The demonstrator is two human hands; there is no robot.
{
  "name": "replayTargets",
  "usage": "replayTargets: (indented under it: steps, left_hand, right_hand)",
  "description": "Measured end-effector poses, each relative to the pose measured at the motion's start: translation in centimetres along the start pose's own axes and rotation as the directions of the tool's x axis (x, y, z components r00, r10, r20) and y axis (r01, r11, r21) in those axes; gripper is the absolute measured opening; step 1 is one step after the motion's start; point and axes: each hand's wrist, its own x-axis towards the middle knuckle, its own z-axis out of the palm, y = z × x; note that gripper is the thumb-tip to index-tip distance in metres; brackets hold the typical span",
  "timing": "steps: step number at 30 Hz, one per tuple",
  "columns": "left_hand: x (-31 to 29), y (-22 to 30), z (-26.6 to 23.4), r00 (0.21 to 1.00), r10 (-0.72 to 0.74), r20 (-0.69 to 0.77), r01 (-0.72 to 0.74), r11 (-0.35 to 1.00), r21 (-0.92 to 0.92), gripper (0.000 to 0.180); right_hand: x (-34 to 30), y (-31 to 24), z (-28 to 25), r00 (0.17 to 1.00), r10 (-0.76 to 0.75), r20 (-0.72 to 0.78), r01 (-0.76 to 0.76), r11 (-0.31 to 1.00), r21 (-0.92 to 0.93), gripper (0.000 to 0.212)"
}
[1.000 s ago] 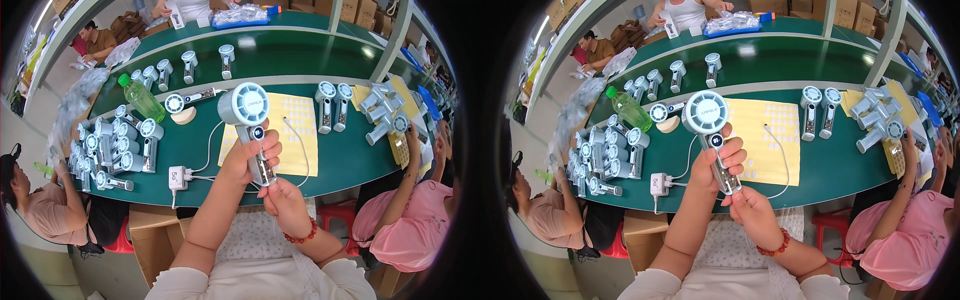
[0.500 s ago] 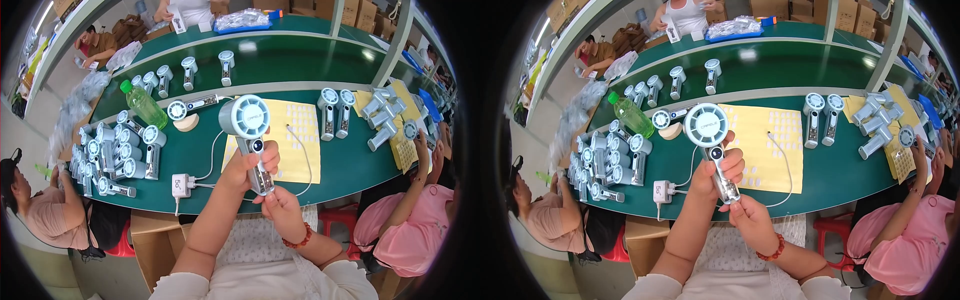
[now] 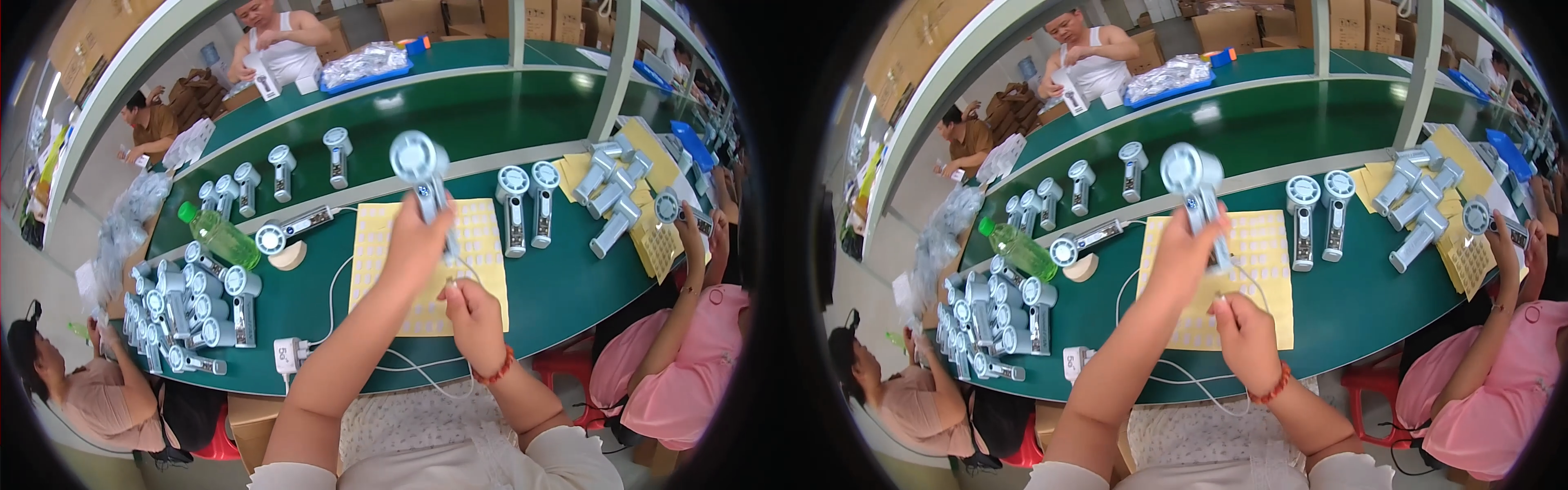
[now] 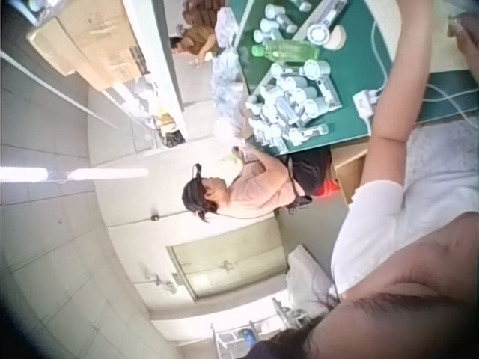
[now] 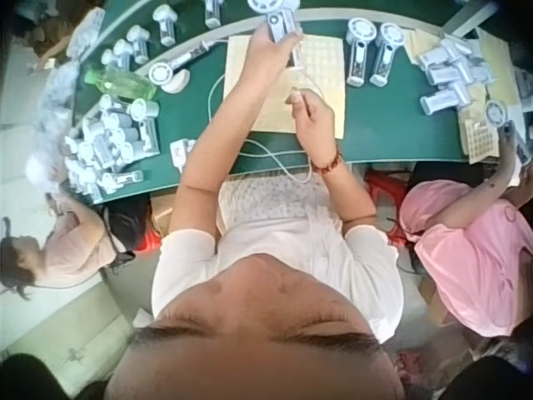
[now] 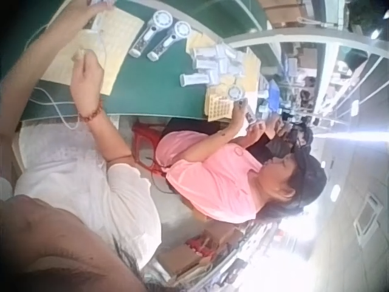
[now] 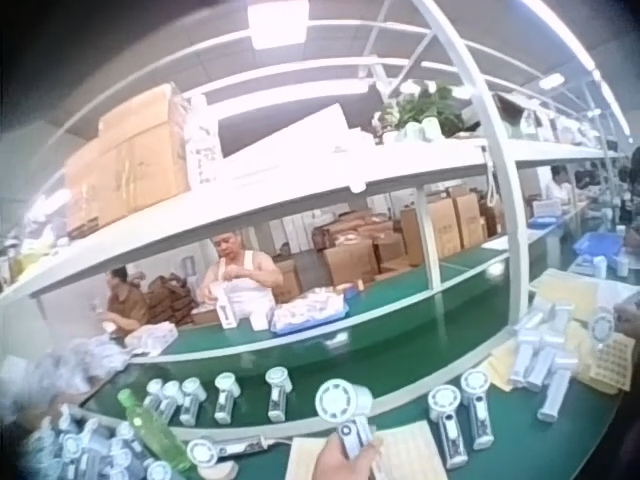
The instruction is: The person assembles handheld portable fans by attaching components to the fan housing, inserting a battery, and applying a sticker, using a screwdriver to secure parts.
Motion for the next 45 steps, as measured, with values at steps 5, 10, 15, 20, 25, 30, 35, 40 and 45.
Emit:
replayTargets:
  steps: [5,10,15,20,25,30,35,40,45]
  left_hand:
    - [11.5,-0.3,-3.9,0.969,-0.059,-0.240,0.082,0.993,0.088,0.024]
    - [19.3,-5.7,-6.5,0.928,0.042,-0.371,0.210,0.763,0.612,0.044]
    - [22.4,-10.7,-8.8,0.942,0.112,-0.317,0.178,0.633,0.754,0.042]
    - [21.3,-11.4,-7.8,0.778,0.587,-0.225,0.011,0.344,0.939,0.052]
    - [13.2,-6.7,3.3,0.991,-0.122,0.057,0.046,0.705,0.707,0.079]
    - [4.8,-6.0,10.4,0.942,-0.237,0.236,-0.082,0.519,0.851,0.100]
    - [3.8,-5.9,11.5,0.948,-0.082,0.309,-0.246,0.428,0.870,0.067]
    - [1.9,-6.3,9.8,0.893,0.426,-0.148,-0.308,0.815,0.491,0.042]
    - [-0.9,-2.1,5.9,0.997,-0.025,-0.073,0.002,0.956,-0.292,0.064]
  right_hand:
    - [-3.5,1.1,-3.9,0.942,-0.026,0.335,0.093,0.978,-0.184,0.014]
    - [-4.7,3.5,-6.3,0.962,-0.069,0.265,0.069,0.998,0.009,0.012]
    - [-4.0,3.8,-5.6,0.950,-0.061,0.306,0.105,0.986,-0.129,0.010]
    - [-4.1,4.0,-5.4,0.942,-0.160,0.296,0.197,0.975,-0.101,0.009]
    - [-4.3,4.3,-5.6,0.939,-0.215,0.270,0.256,0.958,-0.129,0.010]
    - [-4.5,4.1,-5.1,0.911,-0.305,0.276,0.371,0.899,-0.232,0.010]
    - [-5.2,3.9,-4.7,0.917,-0.316,0.242,0.380,0.877,-0.295,0.010]
    - [-5.1,3.1,-5.1,0.980,-0.093,0.173,0.111,0.989,-0.094,0.017]
    - [-3.7,2.2,-5.6,0.964,0.114,0.241,-0.198,0.912,0.360,0.025]
